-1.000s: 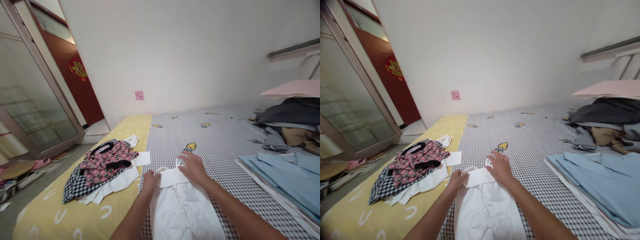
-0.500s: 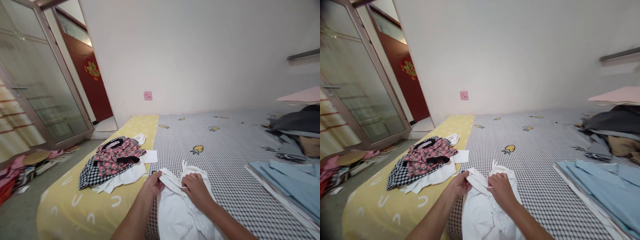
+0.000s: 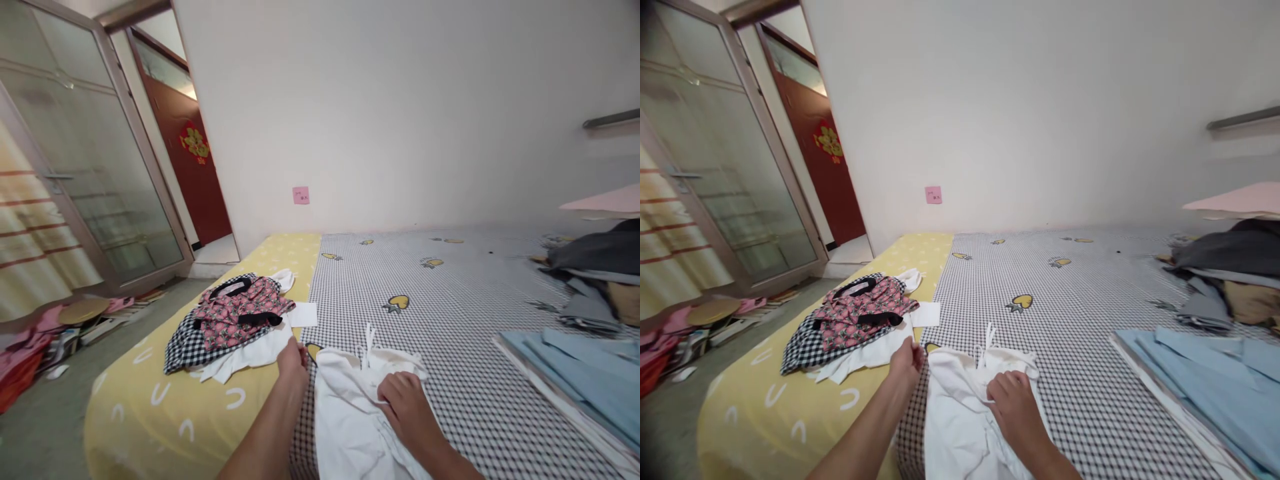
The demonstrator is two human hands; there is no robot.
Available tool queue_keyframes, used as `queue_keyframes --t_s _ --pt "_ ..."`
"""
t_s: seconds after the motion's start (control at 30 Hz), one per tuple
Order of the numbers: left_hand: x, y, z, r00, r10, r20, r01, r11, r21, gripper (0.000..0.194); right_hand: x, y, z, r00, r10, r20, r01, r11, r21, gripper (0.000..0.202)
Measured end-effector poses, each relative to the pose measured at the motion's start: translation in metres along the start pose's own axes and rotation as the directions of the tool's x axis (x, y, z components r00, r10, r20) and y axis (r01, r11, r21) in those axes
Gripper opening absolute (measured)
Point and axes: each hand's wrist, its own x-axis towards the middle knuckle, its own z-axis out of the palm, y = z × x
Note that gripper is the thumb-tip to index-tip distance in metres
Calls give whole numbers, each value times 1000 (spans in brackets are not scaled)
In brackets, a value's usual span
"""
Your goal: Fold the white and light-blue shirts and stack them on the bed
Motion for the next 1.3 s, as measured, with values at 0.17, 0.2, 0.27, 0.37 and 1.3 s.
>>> queue_keyframes --t_s 0.17,0.2,0.27,0.37,1.3 --pt "-27 18 -19 958 193 214 -249 927 280 36 -5 -5 7 992 -34 -124 44 996 76 22" --pt "-34 20 -20 933 226 280 -311 898 312 34 -4 -6 8 989 -38 -141 50 996 77 22" --pt "-45 22 -21 867 304 394 -467 774 428 38 -3 -7 7 988 -51 -143 61 996 64 21" --pt "-52 24 -20 712 372 595 -699 308 645 34 -1 -7 6 989 -62 -134 69 996 53 21" --pt "-13 -5 -29 968 217 123 -250 865 436 24 -7 -3 -4 991 39 -129 -28 996 83 22"
